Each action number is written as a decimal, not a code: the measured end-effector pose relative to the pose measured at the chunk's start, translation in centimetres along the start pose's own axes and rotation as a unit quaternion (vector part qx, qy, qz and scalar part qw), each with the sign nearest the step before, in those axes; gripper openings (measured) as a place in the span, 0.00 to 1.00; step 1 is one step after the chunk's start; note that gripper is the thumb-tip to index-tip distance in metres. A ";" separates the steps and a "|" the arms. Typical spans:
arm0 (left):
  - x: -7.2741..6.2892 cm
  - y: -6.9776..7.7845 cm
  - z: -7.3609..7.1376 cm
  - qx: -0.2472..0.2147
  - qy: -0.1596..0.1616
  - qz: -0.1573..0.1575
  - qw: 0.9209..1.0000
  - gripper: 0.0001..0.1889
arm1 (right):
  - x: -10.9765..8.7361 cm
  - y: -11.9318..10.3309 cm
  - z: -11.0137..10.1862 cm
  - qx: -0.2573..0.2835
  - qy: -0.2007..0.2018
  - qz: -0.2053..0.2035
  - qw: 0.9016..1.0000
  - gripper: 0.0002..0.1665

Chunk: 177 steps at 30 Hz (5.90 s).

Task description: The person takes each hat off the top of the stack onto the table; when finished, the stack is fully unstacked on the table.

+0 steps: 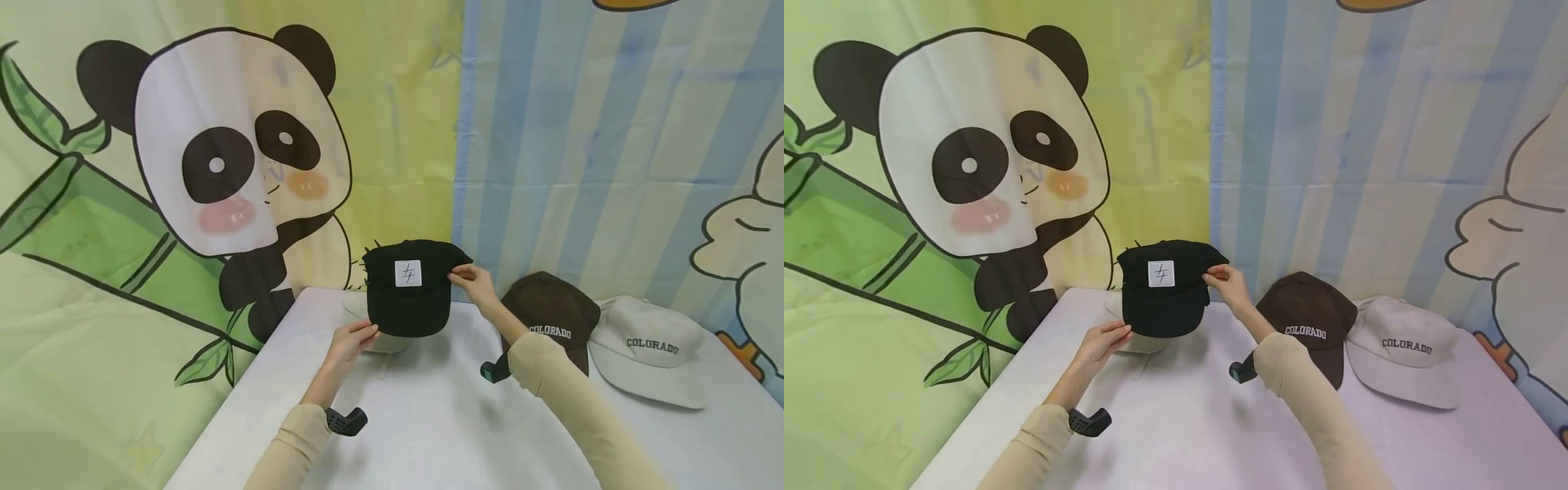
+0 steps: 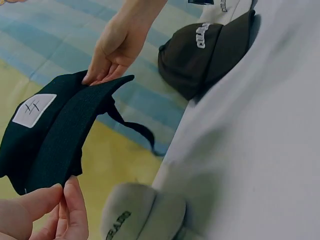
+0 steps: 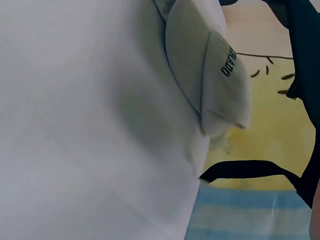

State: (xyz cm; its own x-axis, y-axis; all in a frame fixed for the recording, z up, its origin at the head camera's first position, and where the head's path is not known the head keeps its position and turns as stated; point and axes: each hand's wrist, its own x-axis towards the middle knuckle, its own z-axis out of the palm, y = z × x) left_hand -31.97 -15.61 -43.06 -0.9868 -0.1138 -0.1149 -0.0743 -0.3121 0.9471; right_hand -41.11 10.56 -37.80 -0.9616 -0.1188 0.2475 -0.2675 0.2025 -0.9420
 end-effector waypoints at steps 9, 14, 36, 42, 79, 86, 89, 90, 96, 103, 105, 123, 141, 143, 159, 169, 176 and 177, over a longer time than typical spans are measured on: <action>0.3 -0.8 4.7 0.007 -0.039 -0.002 0.999 0.14 | -1.6 -0.7 -5.2 -0.028 0.024 -0.008 0.999 0.22; 0.6 -1.7 6.5 0.014 -0.046 -0.019 0.999 0.14 | -2.4 -0.2 -7.4 -0.053 0.035 -0.010 0.998 0.24; 11.6 -17.2 3.4 0.029 -0.068 -0.005 0.997 0.16 | -4.3 6.5 -7.5 -0.097 0.052 0.053 0.992 0.19; 15.7 -22.1 1.7 0.022 -0.078 0.017 0.997 0.10 | -4.4 7.8 -7.0 -0.126 0.066 0.065 0.988 0.19; 9.4 -14.9 4.1 0.129 -0.034 -0.010 0.991 0.06 | -4.6 9.9 -6.6 -0.241 0.004 -0.033 0.970 0.16; 9.6 -15.1 2.5 0.099 -0.096 0.018 0.990 0.06 | -3.8 8.1 -7.9 -0.295 -0.028 -0.139 0.945 0.18; 9.3 -14.6 1.7 0.114 -0.116 0.005 0.987 0.10 | -3.5 7.1 -8.1 -0.331 -0.060 -0.170 0.926 0.21; 7.9 -13.1 2.0 0.134 -0.108 -0.011 0.985 0.11 | -3.4 6.9 -8.1 -0.347 -0.074 -0.178 0.918 0.22; 0.5 -4.9 2.1 0.165 -0.126 -0.089 0.974 0.17 | -3.1 5.9 -7.3 -0.445 -0.153 -0.272 0.839 0.27; -2.5 -2.2 -0.4 0.154 -0.176 -0.102 0.967 0.20 | -2.0 6.1 -5.7 -0.514 -0.204 -0.396 0.733 0.31; -2.9 -2.2 -1.2 0.153 -0.181 -0.094 0.967 0.21 | -1.7 6.3 -5.2 -0.529 -0.216 -0.406 0.714 0.32; -4.2 -1.2 -4.5 0.096 -0.183 -0.106 0.973 0.23 | -0.2 7.5 -3.1 -0.614 -0.228 -0.450 0.607 0.32; -3.7 -1.4 -5.3 0.065 -0.162 -0.102 0.979 0.22 | -0.5 6.0 -2.4 -0.566 -0.227 -0.388 0.691 0.29; -3.6 -1.3 -5.4 0.057 -0.150 -0.102 0.982 0.22 | -0.5 5.0 -2.0 -0.520 -0.235 -0.332 0.751 0.26; -1.5 -0.7 -6.9 0.044 -0.063 -0.098 0.992 0.21 | 2.0 2.6 1.6 -0.074 -0.234 -0.066 0.967 0.21; 0.8 -2.0 -8.8 0.024 0.006 -0.105 0.994 0.18 | 2.8 3.1 4.4 -0.045 -0.229 -0.012 0.972 0.22; 1.6 -2.9 -9.4 0.004 0.034 -0.129 0.991 0.18 | 2.9 3.7 7.2 -0.047 -0.199 0.030 0.978 0.19; 1.7 -3.0 -9.4 0.002 0.039 -0.132 0.990 0.18 | 3.3 4.4 7.5 -0.051 -0.193 0.024 0.980 0.19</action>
State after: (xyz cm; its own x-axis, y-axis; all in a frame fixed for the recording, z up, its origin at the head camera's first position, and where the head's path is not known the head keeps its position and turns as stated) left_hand -32.10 -23.72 -48.89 -0.9190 -0.1010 -0.3811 -0.3287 -0.3376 0.8820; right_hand -44.98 3.76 -42.88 -0.8834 -0.4613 0.0820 -0.2471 0.3100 -0.9181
